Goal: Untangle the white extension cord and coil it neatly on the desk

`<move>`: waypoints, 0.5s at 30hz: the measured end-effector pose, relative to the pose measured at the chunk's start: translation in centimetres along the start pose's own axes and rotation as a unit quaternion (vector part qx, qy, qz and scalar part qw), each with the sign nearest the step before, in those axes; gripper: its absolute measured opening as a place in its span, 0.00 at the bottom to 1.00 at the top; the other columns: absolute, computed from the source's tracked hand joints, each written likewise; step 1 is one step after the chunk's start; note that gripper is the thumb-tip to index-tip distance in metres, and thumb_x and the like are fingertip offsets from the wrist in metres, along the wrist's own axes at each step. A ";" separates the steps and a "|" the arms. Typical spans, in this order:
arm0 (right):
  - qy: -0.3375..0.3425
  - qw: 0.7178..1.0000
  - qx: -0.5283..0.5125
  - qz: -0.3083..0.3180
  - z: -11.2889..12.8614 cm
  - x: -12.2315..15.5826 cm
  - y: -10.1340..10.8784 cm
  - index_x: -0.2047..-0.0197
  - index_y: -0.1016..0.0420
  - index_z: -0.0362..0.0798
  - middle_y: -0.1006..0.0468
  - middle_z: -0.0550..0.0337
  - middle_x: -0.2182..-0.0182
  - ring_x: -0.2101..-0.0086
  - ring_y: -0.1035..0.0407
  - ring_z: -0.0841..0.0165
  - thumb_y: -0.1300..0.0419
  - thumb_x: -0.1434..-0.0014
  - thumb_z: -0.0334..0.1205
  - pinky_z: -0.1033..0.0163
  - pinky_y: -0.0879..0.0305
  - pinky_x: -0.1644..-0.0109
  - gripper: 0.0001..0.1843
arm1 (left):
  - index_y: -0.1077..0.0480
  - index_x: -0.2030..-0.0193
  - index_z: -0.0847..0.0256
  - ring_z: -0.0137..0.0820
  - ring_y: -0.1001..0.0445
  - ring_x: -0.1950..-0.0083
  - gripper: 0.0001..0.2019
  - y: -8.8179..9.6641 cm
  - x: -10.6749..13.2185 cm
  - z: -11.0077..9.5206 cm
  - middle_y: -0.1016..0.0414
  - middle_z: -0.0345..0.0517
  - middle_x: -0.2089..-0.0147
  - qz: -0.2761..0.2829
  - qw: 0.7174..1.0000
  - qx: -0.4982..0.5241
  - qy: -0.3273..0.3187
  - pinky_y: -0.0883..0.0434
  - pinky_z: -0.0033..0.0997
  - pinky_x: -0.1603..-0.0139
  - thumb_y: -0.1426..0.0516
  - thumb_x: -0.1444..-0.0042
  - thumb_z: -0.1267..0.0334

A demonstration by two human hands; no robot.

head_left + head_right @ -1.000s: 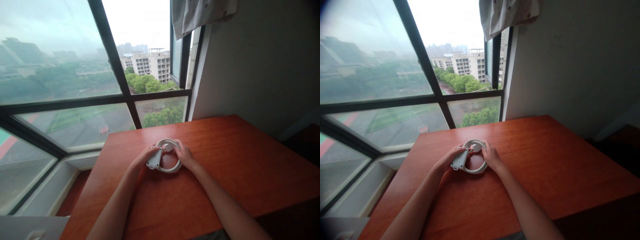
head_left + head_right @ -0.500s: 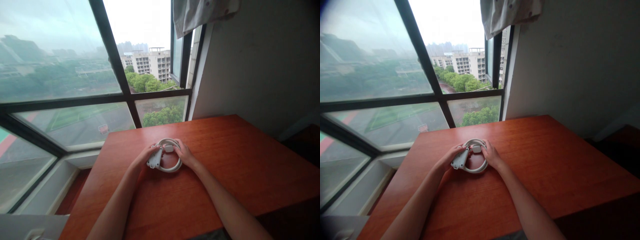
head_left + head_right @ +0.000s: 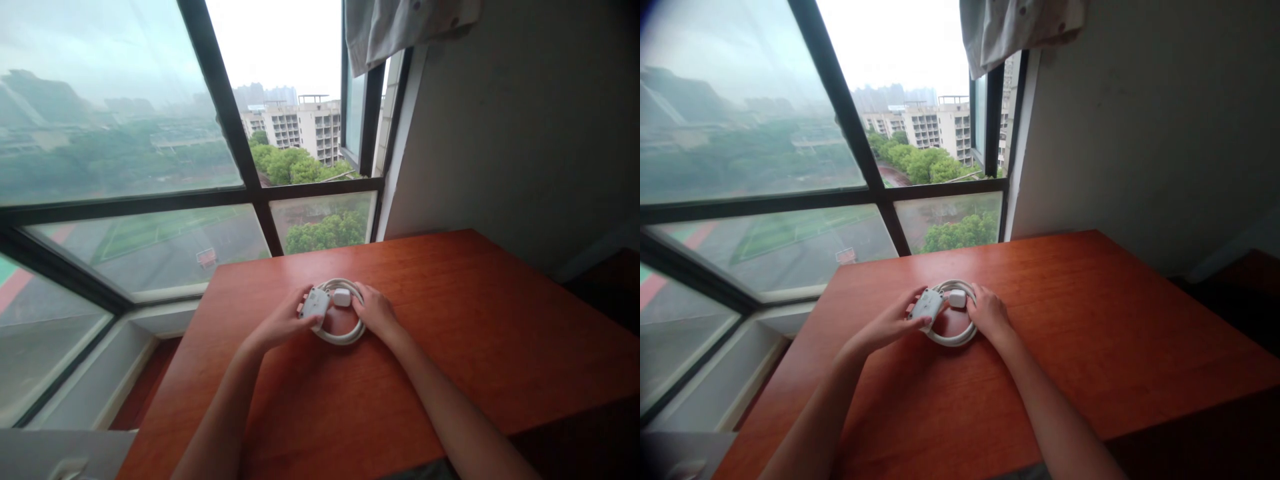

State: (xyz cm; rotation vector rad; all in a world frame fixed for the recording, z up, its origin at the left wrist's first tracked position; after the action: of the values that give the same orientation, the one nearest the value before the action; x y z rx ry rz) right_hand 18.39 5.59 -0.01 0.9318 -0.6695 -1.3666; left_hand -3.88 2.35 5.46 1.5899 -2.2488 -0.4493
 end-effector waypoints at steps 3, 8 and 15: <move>-0.008 1.000 0.006 0.006 0.0 0.1 0.1 0.48 0.30 0.51 0.23 0.54 0.55 0.54 0.30 0.63 0.49 0.36 0.42 0.65 0.40 0.54 0.16 | 0.45 0.33 0.59 0.45 0.34 0.39 0.42 0.2 0.5 -0.7 0.40 0.59 0.36 0.012 0.996 -0.037 -0.080 0.31 0.41 0.44 0.34 0.54 0.56; -0.018 1.000 0.013 0.007 -0.1 0.2 0.0 0.46 0.31 0.50 0.23 0.53 0.53 0.54 0.29 0.63 0.50 0.36 0.43 0.65 0.41 0.55 0.17 | 0.41 0.36 0.56 0.44 0.33 0.41 0.38 0.4 0.3 -0.6 0.35 0.54 0.39 0.003 0.985 -0.070 -0.155 0.30 0.41 0.44 0.34 0.54 0.59; -0.039 0.999 0.021 0.003 -0.2 0.1 -0.1 0.48 0.31 0.49 0.22 0.52 0.55 0.55 0.29 0.63 0.49 0.37 0.42 0.64 0.41 0.56 0.16 | 0.40 0.38 0.57 0.42 0.31 0.45 0.34 -2.5 -0.6 -0.9 0.35 0.53 0.42 -0.114 0.968 -0.167 -0.152 0.32 0.43 0.44 0.36 0.51 0.54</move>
State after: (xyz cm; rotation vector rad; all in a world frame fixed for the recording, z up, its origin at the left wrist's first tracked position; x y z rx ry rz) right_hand 18.50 5.48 -0.19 0.9128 -0.7611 -1.3933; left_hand -1.18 2.04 5.06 1.6911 -2.0519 -1.1388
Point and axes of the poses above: each hand's wrist, its own x-axis away from the middle knuckle, its own y-axis out of the back of the hand, z = x × y, the point moved 3 cm from there along -x, towards the middle knuckle
